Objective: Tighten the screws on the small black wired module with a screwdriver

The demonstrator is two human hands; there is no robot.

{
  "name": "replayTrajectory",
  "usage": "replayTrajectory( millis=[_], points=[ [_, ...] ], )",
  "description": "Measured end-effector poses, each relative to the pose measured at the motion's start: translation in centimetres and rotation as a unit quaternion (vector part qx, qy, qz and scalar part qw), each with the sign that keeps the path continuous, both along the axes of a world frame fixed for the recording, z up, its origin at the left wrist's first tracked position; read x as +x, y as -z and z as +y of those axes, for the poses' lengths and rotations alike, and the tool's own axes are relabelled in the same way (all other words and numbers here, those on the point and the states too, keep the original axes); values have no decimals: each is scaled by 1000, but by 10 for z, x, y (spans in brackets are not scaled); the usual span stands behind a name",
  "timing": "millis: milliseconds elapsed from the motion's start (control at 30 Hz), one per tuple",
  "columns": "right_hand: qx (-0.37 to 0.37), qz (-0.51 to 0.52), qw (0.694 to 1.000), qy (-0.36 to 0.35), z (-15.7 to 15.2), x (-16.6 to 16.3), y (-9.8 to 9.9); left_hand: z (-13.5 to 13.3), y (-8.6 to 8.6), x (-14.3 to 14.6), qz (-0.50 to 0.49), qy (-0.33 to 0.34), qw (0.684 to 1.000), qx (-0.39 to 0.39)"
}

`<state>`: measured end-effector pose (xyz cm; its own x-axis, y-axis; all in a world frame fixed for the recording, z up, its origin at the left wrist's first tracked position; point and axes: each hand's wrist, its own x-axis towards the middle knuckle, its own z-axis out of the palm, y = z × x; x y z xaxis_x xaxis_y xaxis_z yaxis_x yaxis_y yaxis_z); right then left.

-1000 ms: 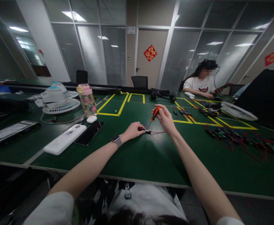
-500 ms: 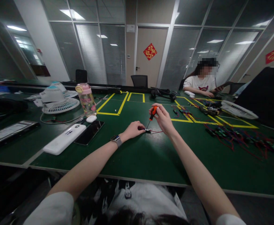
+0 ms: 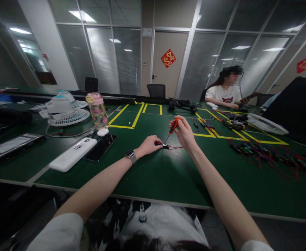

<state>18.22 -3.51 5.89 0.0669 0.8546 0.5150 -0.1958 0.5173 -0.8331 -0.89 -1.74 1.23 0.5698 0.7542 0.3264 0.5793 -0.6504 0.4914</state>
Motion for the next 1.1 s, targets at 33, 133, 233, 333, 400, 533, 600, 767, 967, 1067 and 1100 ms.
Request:
replayTrajectory(
  millis=[33, 133, 233, 333, 400, 533, 600, 767, 967, 1067, 1100],
  points=[
    [5, -3, 1000, 11, 1, 1, 1, 0, -1, 0, 1, 0, 1000, -1],
    [27, -9, 998, 57, 3, 6, 2, 0, -2, -1, 6, 2, 1000, -4],
    [24, -7, 997, 74, 4, 9, 2, 0, -2, -1, 13, 4, 1000, -3],
    [12, 5, 999, 33, 3, 11, 1, 0, -2, -1, 22, 3, 1000, 0],
    [8, 11, 1000, 6, 2, 11, 0, -1, -3, -1, 33, 2, 999, 6],
    [-8, 13, 1000, -3, -1, 8, -3, -5, -11, -1, 92, 1, 995, 26],
    [-8, 9, 1000, 11, -2, 5, -4, -7, -16, -1, 126, -5, 991, 43],
    [12, 0, 1000, 29, -4, 0, -4, -14, -24, 0, 199, -4, 974, 103],
    [19, -12, 1000, 23, -6, 0, -5, -16, -24, 2, 236, 8, 954, 186],
    [19, -9, 999, 33, -6, 1, -4, -14, -21, 0, 228, 10, 954, 194],
    [19, -10, 999, 35, -6, 1, -4, -13, -21, 0, 224, 11, 955, 192]
  ],
)
